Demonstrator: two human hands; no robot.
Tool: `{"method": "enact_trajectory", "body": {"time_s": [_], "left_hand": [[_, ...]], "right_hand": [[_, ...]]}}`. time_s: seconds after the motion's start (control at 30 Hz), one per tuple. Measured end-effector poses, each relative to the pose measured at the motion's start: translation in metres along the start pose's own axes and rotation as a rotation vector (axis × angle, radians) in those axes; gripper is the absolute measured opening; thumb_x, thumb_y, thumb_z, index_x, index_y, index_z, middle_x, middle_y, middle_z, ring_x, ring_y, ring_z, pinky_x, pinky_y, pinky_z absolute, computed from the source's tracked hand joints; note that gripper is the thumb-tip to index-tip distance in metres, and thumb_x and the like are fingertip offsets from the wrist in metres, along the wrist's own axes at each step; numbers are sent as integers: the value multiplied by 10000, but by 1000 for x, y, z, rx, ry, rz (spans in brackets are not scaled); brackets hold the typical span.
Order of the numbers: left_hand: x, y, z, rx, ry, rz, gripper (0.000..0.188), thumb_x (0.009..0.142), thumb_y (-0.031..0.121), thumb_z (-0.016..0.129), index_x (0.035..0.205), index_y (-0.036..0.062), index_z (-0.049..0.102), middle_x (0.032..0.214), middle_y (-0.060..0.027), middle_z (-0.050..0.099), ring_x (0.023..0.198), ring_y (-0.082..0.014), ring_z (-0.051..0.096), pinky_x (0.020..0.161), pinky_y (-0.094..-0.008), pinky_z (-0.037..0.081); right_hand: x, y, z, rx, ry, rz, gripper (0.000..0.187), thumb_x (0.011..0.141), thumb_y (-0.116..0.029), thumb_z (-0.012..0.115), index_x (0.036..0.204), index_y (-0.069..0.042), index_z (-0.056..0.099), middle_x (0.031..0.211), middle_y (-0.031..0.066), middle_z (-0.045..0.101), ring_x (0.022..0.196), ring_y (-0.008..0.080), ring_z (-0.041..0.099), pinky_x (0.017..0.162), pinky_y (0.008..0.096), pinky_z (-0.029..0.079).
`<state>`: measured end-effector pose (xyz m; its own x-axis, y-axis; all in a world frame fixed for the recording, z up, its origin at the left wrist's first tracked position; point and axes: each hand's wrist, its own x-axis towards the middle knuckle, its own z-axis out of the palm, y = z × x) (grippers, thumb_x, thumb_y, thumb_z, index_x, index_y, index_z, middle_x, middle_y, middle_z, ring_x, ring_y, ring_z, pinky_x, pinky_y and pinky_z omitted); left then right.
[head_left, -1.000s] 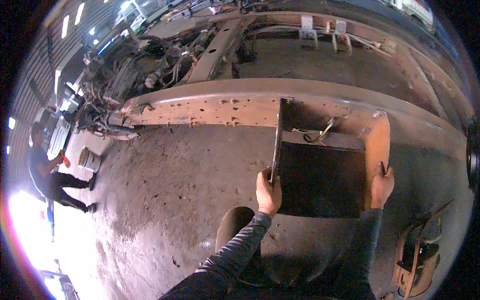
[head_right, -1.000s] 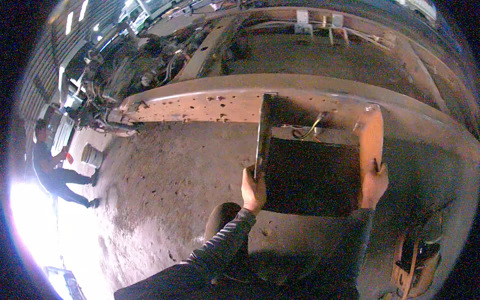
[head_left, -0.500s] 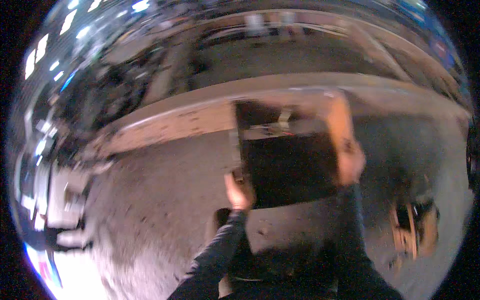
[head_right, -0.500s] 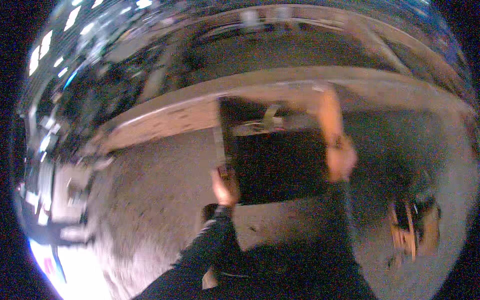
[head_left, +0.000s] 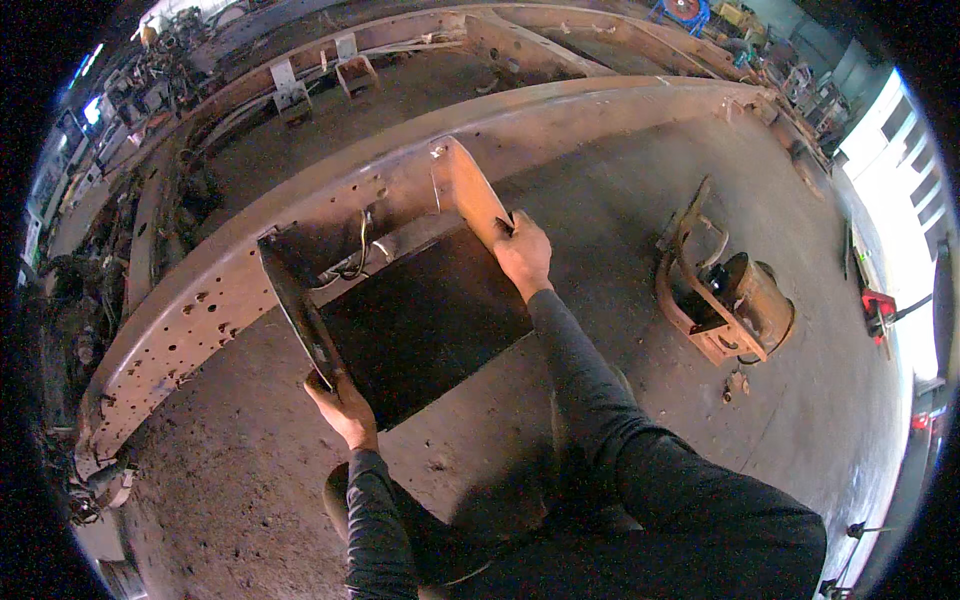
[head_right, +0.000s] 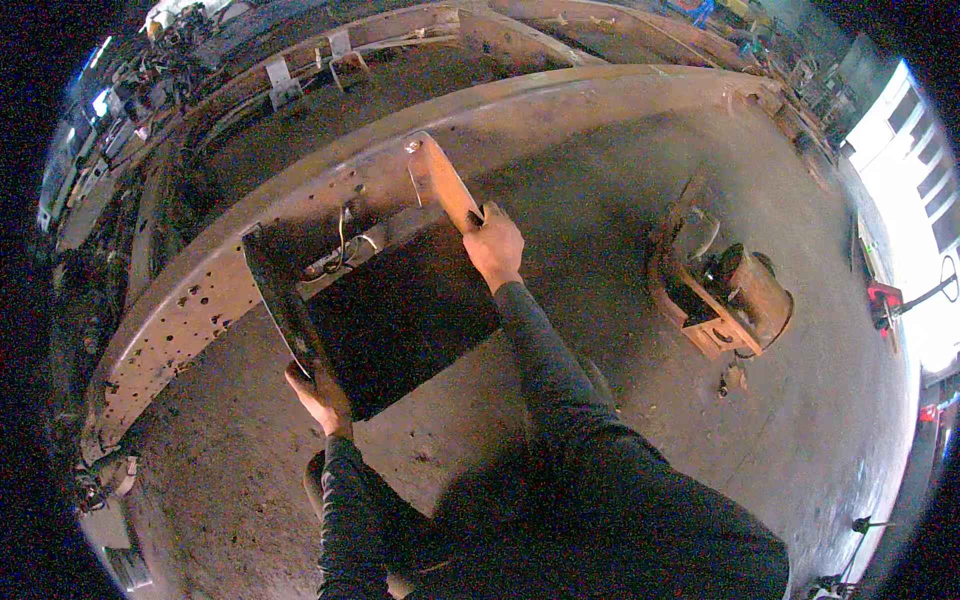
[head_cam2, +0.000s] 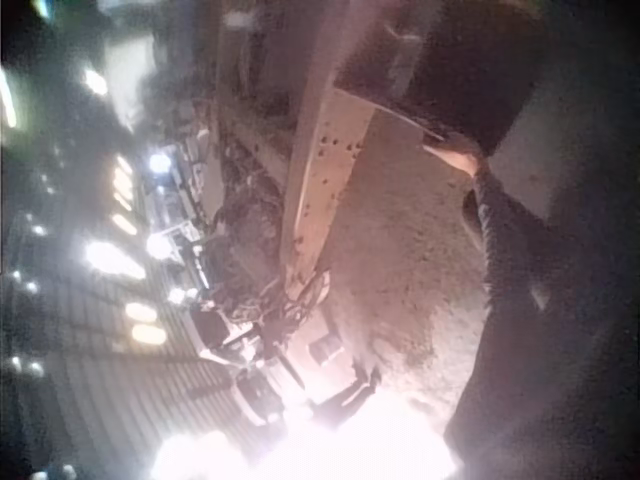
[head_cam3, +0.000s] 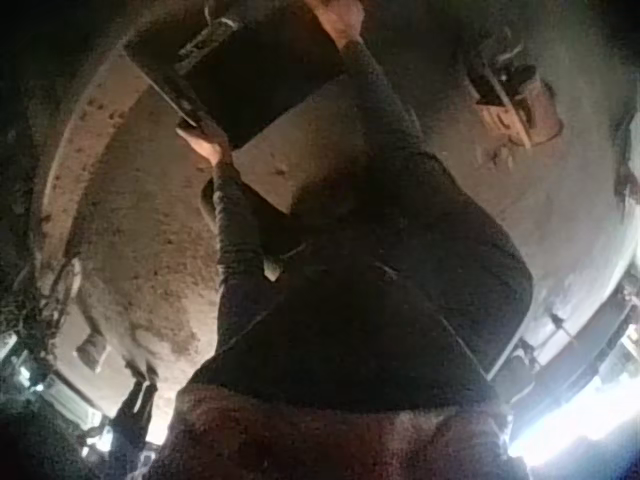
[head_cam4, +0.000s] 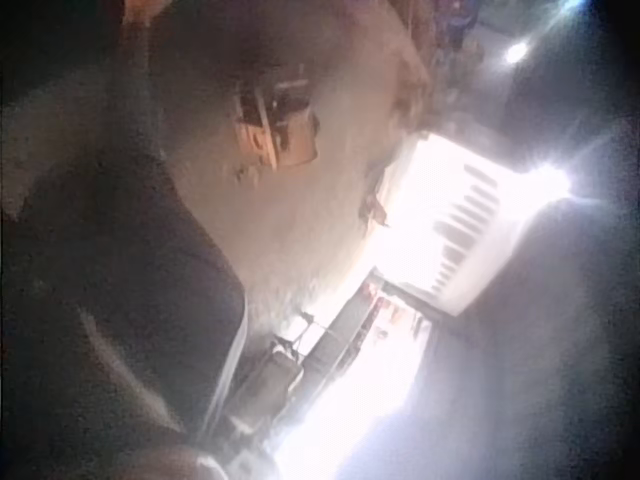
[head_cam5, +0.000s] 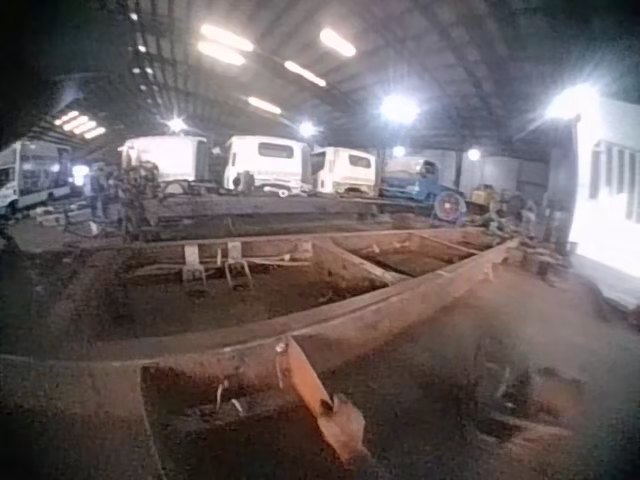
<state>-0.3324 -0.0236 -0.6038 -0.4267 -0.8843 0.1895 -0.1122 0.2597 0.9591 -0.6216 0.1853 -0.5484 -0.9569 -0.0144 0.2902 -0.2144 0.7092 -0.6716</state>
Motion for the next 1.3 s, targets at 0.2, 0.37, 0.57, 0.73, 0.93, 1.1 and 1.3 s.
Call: {"method": "enact_trajectory", "body": {"time_s": [0.2, 0.37, 0.57, 0.73, 0.93, 1.1, 1.3], "left_hand": [[1, 0, 5, -44, 64, 8, 345, 935, 140, 613, 1229, 10, 488, 1160, -137, 597, 1082, -265, 551, 973, -369, 407], [6, -7, 1, 82, 45, -39, 330, 917, 111, 588, 1212, 0, 490, 1134, -151, 585, 1083, -267, 557, 976, -356, 410], [5, -10, 1, 216, 82, 10, 331, 908, 133, 617, 1189, 5, 498, 1146, -171, 598, 1065, -295, 576, 956, -380, 432], [9, -3, 8, -62, 36, -94, 382, 924, 103, 628, 1255, -8, 474, 1193, -132, 583, 1076, -233, 545, 966, -342, 417], [5, -4, 2, 65, 34, -4, 373, 925, 170, 593, 1240, -5, 496, 1124, -131, 606, 1019, -262, 563, 940, -364, 424], [6, -9, 2, 78, 36, -21, 372, 922, 168, 599, 1235, -5, 496, 1106, -131, 612, 1013, -270, 568, 936, -368, 428], [6, -5, 5, 15, 59, -37, 374, 909, 148, 617, 1229, -4, 497, 1117, -134, 609, 1040, -266, 566, 949, -372, 428]], "right_hand": [[3, 11, 7, -23, 3, -8, 340, 852, -385, 640, 921, -52, 638, 901, 243, 669, 895, 438, 639, 782, 511, 506], [8, 9, 12, -101, -14, -23, 411, 844, -412, 660, 984, -25, 651, 966, 244, 677, 952, 455, 627, 819, 486, 497], [9, 9, 13, -113, -33, -25, 372, 845, -364, 655, 1031, -43, 675, 998, 220, 688, 940, 413, 649, 808, 462, 505], [7, 11, 12, -85, 30, -82, 294, 839, -336, 631, 933, -58, 655, 899, 209, 683, 854, 416, 659, 760, 504, 526], [8, 1, 8, -80, -11, -27, 310, 852, -325, 621, 967, -37, 620, 943, 217, 674, 880, 411, 655, 779, 506, 523], [7, 1, 6, -80, -2, -37, 318, 851, -324, 624, 972, -31, 614, 957, 220, 669, 907, 412, 650, 791, 502, 520], [6, 1, 3, -76, -40, -18, 309, 847, -325, 628, 956, -36, 613, 952, 235, 672, 898, 433, 649, 795, 517, 516]]}}
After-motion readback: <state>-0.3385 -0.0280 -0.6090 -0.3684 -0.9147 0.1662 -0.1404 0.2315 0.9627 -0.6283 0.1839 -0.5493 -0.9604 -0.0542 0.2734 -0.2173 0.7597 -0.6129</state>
